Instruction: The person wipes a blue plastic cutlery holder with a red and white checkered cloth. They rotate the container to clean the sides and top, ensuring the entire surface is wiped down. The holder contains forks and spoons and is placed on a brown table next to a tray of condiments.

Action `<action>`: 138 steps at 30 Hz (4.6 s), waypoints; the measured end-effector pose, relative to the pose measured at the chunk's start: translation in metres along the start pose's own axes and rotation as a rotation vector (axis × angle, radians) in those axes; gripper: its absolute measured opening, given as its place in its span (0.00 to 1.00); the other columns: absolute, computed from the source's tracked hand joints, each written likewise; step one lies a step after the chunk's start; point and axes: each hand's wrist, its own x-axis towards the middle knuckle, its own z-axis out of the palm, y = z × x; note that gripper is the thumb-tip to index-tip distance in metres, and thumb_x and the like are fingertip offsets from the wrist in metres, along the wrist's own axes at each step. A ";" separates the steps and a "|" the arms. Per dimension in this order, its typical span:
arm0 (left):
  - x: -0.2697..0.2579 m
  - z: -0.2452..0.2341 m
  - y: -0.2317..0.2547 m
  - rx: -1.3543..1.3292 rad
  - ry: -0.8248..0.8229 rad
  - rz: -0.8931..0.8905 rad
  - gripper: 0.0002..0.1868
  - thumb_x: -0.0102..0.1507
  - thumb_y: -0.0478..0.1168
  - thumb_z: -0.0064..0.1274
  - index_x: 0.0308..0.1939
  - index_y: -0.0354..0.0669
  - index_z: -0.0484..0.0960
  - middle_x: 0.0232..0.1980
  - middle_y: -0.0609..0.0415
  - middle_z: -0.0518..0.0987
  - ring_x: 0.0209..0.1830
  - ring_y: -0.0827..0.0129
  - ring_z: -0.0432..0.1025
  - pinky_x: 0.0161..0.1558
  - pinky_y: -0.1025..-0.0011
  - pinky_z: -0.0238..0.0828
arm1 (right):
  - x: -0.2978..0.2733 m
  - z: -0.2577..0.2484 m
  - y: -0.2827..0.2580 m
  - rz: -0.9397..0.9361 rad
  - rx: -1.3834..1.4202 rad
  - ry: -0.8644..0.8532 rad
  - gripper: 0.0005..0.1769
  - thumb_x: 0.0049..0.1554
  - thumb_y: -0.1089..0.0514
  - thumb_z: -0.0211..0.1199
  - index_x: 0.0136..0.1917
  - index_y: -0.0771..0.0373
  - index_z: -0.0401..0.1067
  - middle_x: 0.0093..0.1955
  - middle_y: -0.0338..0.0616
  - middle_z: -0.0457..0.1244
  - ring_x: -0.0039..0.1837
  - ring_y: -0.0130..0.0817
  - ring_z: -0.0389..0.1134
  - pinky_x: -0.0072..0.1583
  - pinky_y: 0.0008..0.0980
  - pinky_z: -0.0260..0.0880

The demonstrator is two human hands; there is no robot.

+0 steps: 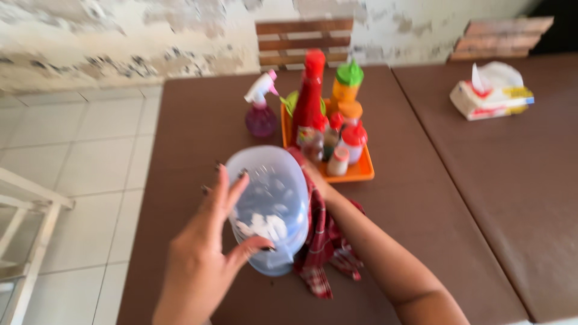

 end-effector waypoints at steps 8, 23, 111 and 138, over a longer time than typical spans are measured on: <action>0.000 0.006 -0.002 -0.032 0.021 0.001 0.55 0.53 0.51 0.67 0.75 0.33 0.52 0.67 0.49 0.77 0.67 0.51 0.71 0.65 0.56 0.67 | 0.028 -0.006 0.000 0.290 0.183 -0.048 0.36 0.67 0.38 0.37 0.74 0.68 0.58 0.72 0.48 0.59 0.73 0.35 0.58 0.72 0.37 0.59; -0.006 0.005 0.002 0.015 -0.007 0.079 0.51 0.58 0.46 0.64 0.76 0.30 0.50 0.69 0.36 0.71 0.70 0.45 0.65 0.67 0.57 0.64 | -0.083 0.090 -0.197 -0.478 -0.969 -0.094 0.28 0.62 0.60 0.53 0.75 0.68 0.59 0.79 0.63 0.51 0.83 0.59 0.48 0.80 0.49 0.47; -0.014 -0.002 -0.008 -0.237 -0.029 0.012 0.39 0.74 0.52 0.43 0.82 0.37 0.47 0.77 0.45 0.71 0.81 0.47 0.62 0.80 0.56 0.53 | -0.109 0.123 -0.094 -0.390 -0.774 0.279 0.60 0.48 0.52 0.78 0.73 0.82 0.40 0.69 0.70 0.53 0.70 0.57 0.61 0.68 0.46 0.63; -0.115 0.095 0.030 -0.361 0.339 -0.343 0.55 0.67 0.60 0.48 0.81 0.32 0.35 0.87 0.35 0.35 0.88 0.47 0.31 0.81 0.53 0.26 | -0.040 -0.001 -0.036 0.277 0.070 -0.152 0.26 0.65 0.51 0.50 0.71 0.66 0.65 0.69 0.44 0.65 0.69 0.31 0.65 0.70 0.33 0.63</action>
